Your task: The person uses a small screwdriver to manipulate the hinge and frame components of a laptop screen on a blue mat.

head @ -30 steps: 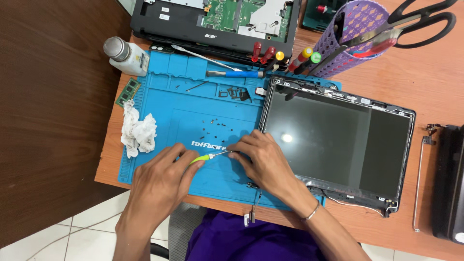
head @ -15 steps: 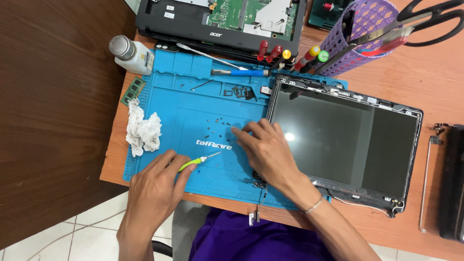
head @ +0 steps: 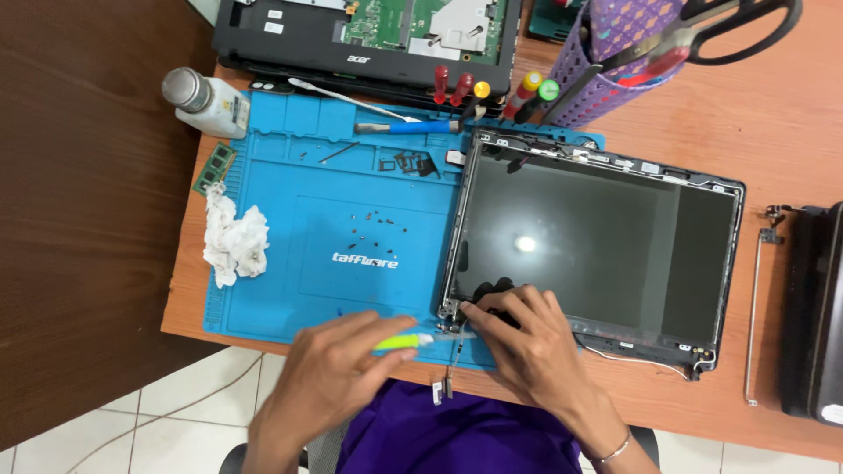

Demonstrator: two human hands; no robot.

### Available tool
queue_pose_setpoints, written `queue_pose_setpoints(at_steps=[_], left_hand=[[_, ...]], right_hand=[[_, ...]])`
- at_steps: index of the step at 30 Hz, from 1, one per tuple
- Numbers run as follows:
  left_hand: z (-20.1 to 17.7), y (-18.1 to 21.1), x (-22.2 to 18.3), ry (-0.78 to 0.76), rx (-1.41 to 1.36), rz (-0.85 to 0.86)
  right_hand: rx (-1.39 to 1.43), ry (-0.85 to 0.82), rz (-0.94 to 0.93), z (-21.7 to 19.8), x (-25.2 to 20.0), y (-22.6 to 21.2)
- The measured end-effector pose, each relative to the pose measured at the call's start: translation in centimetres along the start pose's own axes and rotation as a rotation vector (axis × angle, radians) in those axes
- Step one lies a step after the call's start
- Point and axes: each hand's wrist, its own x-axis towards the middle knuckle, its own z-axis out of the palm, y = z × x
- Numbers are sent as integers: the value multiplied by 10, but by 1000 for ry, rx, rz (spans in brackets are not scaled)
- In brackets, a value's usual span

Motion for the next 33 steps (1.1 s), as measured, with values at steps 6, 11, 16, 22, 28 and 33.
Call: queue_pose_setpoints(at_steps=[6, 11, 16, 22, 28, 33], left_hand=[[33, 1, 3, 56, -25, 195], [49, -1, 0, 71, 13, 147], [54, -4, -1, 77, 74, 149], [58, -5, 1, 84, 108, 146], [57, -1, 4, 84, -11, 27], [37, 2, 8, 46, -71, -112]], right_hand=[[-8, 60, 1, 8, -7, 4], [-6, 18, -6, 11, -14, 11], [-57, 6, -41, 16, -18, 13], [-117, -18, -137, 22, -22, 16], [-111, -57, -158, 23, -27, 16], [-134, -134, -120, 18, -28, 12]])
